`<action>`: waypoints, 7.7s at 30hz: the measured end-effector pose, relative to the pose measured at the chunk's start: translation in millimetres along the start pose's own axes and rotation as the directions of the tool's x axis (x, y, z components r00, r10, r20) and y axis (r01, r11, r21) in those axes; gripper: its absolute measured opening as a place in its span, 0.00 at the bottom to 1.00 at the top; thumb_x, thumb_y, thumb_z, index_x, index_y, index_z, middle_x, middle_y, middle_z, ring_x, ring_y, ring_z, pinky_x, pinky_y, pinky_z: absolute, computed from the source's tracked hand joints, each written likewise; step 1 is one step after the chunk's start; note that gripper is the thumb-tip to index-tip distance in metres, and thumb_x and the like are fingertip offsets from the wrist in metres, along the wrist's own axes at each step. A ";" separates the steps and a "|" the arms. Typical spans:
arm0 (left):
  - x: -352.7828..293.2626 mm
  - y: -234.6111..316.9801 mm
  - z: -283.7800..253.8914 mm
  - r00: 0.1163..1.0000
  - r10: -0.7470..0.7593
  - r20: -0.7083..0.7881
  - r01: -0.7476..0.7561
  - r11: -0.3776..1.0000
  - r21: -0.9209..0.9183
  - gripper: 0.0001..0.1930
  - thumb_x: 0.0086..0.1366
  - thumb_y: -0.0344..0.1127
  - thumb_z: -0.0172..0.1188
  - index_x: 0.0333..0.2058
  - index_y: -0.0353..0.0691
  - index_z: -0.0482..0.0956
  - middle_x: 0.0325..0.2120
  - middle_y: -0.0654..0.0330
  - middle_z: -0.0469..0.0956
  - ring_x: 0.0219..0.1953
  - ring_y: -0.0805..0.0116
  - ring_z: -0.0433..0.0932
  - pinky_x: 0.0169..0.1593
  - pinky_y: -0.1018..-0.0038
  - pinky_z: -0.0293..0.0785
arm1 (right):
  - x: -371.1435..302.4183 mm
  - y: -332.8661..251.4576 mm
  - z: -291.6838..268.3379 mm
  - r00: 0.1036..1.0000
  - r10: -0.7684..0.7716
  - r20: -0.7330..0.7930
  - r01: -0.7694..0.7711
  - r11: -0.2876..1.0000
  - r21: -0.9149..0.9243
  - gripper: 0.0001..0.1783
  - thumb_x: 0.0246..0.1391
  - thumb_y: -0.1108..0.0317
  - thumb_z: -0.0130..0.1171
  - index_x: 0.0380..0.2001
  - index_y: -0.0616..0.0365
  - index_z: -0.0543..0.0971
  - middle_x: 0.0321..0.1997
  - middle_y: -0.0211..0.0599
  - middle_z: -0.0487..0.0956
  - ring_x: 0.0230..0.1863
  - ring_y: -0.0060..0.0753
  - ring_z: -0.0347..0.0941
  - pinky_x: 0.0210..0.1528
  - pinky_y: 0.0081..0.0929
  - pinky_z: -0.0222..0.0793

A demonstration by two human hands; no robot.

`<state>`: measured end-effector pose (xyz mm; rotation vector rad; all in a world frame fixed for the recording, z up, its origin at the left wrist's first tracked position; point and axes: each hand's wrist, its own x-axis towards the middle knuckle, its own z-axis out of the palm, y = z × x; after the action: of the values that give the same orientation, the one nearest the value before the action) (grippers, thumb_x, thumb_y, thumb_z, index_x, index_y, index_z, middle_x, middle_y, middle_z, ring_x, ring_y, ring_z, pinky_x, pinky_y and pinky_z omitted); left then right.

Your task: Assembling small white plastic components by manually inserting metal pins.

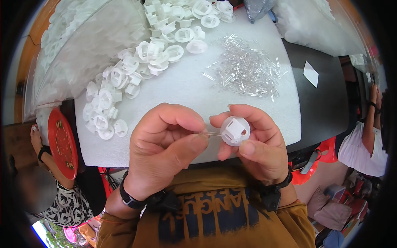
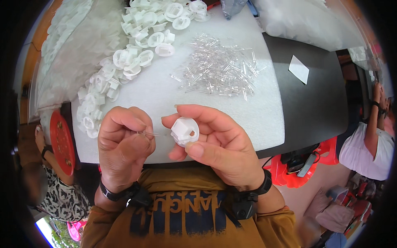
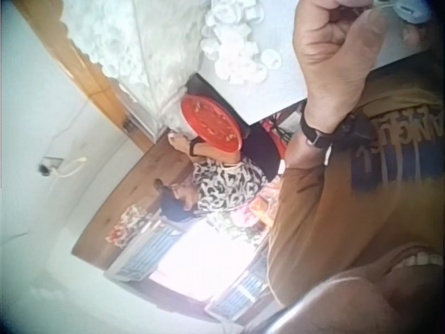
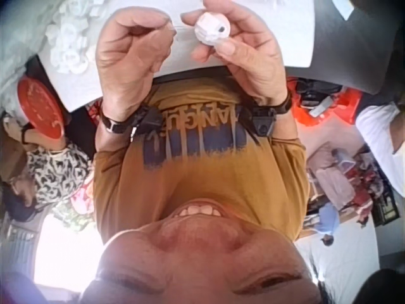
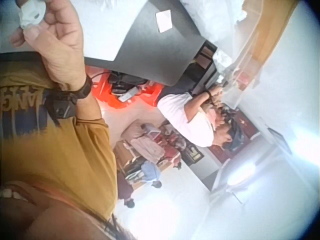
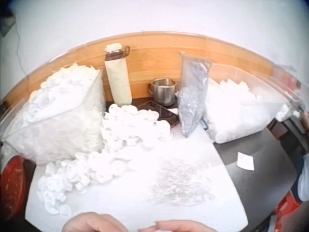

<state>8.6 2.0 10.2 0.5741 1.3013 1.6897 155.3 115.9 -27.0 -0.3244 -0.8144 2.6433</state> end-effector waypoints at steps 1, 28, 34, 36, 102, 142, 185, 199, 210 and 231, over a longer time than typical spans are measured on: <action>-0.2 -0.5 0.1 1.000 0.014 0.006 -0.014 1.000 -0.004 0.10 0.55 0.18 0.52 0.36 0.36 0.69 0.29 0.57 0.69 0.20 0.79 0.62 0.22 0.82 0.61 | 0.7 1.0 0.7 1.000 0.000 0.002 0.000 1.000 0.001 0.29 0.53 0.77 0.55 0.58 0.64 0.62 0.56 0.51 0.69 0.43 0.31 0.75 0.48 0.26 0.72; -1.0 -7.3 -7.0 0.911 0.315 0.266 -0.399 0.835 0.379 0.11 0.52 0.17 0.58 0.34 0.36 0.75 0.30 0.57 0.73 0.32 0.71 0.71 0.36 0.77 0.67 | -2.9 4.4 1.9 0.999 0.049 0.009 -0.048 0.996 -0.075 0.27 0.57 0.70 0.53 0.59 0.67 0.62 0.50 0.47 0.74 0.41 0.26 0.73 0.48 0.24 0.68; 1.7 -6.8 -9.6 0.893 0.333 0.302 -0.435 0.807 0.398 0.11 0.52 0.17 0.58 0.34 0.37 0.75 0.30 0.57 0.73 0.32 0.70 0.71 0.35 0.77 0.67 | -3.1 3.5 2.5 0.998 0.059 0.001 -0.059 0.994 -0.088 0.27 0.57 0.70 0.53 0.59 0.67 0.63 0.49 0.47 0.74 0.41 0.27 0.73 0.48 0.24 0.69; 2.4 -5.1 -10.4 0.869 0.353 0.347 -0.481 0.765 0.428 0.11 0.51 0.17 0.58 0.34 0.37 0.75 0.30 0.57 0.74 0.32 0.70 0.71 0.35 0.78 0.66 | -3.5 2.1 2.1 0.999 0.053 0.000 -0.052 0.993 -0.109 0.27 0.57 0.70 0.53 0.59 0.66 0.63 0.50 0.46 0.74 0.42 0.27 0.73 0.49 0.24 0.69; -1.2 -5.8 -12.9 0.863 0.360 0.354 -0.503 0.671 0.545 0.11 0.50 0.18 0.59 0.34 0.36 0.75 0.29 0.58 0.74 0.30 0.71 0.71 0.34 0.78 0.65 | 1.2 3.3 0.3 0.980 -0.164 0.114 0.200 0.801 -0.564 0.26 0.56 0.71 0.53 0.57 0.68 0.65 0.43 0.40 0.72 0.39 0.25 0.70 0.42 0.20 0.66; 2.3 -15.7 -5.3 0.826 0.327 0.459 -0.561 0.401 0.724 0.11 0.47 0.19 0.61 0.31 0.35 0.77 0.24 0.57 0.76 0.24 0.65 0.75 0.26 0.73 0.70 | 7.7 -6.4 -6.7 0.951 -0.151 0.271 0.309 0.539 -0.784 0.29 0.47 0.75 0.62 0.56 0.61 0.69 0.39 0.38 0.74 0.37 0.30 0.68 0.40 0.20 0.63; -11.0 -10.2 4.3 0.994 0.061 0.096 -0.086 0.956 0.280 0.06 0.61 0.20 0.50 0.38 0.30 0.71 0.30 0.60 0.71 0.26 0.78 0.73 0.29 0.84 0.70 | -0.3 -28.1 19.5 0.889 -0.362 0.279 0.404 0.338 -0.850 0.26 0.43 0.71 0.68 0.48 0.59 0.75 0.28 0.32 0.74 0.24 0.22 0.68 0.24 0.17 0.64; -6.5 -20.7 -4.6 0.964 0.182 0.191 -0.247 0.878 0.410 0.05 0.59 0.19 0.52 0.35 0.31 0.73 0.28 0.60 0.72 0.28 0.76 0.68 0.32 0.80 0.65 | 7.3 -24.3 20.8 0.836 -0.414 0.359 0.463 0.182 -0.867 0.25 0.42 0.66 0.68 0.46 0.58 0.75 0.24 0.32 0.72 0.20 0.29 0.66 0.21 0.22 0.61; -9.9 -11.6 -5.5 0.961 0.215 0.174 -0.276 0.714 0.643 0.12 0.54 0.18 0.55 0.39 0.31 0.75 0.29 0.55 0.77 0.26 0.70 0.74 0.32 0.78 0.69 | 0.2 -39.1 22.7 0.912 -0.305 0.274 0.372 0.333 -0.867 0.23 0.46 0.67 0.67 0.47 0.57 0.75 0.26 0.29 0.73 0.21 0.20 0.66 0.23 0.17 0.63; -19.4 -27.5 -51.6 0.690 0.202 0.695 -0.662 0.564 0.493 0.10 0.57 0.31 0.55 0.39 0.39 0.75 0.30 0.56 0.75 0.33 0.57 0.74 0.38 0.65 0.70 | 51.3 -38.0 94.0 0.967 0.196 0.165 0.185 -0.090 -0.979 0.18 0.47 0.68 0.63 0.42 0.62 0.76 0.36 0.41 0.78 0.34 0.32 0.73 0.35 0.24 0.66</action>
<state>-12.5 -39.8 -29.7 1.9121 1.3794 1.1164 88.9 118.9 65.1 -0.2765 -2.8504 1.3305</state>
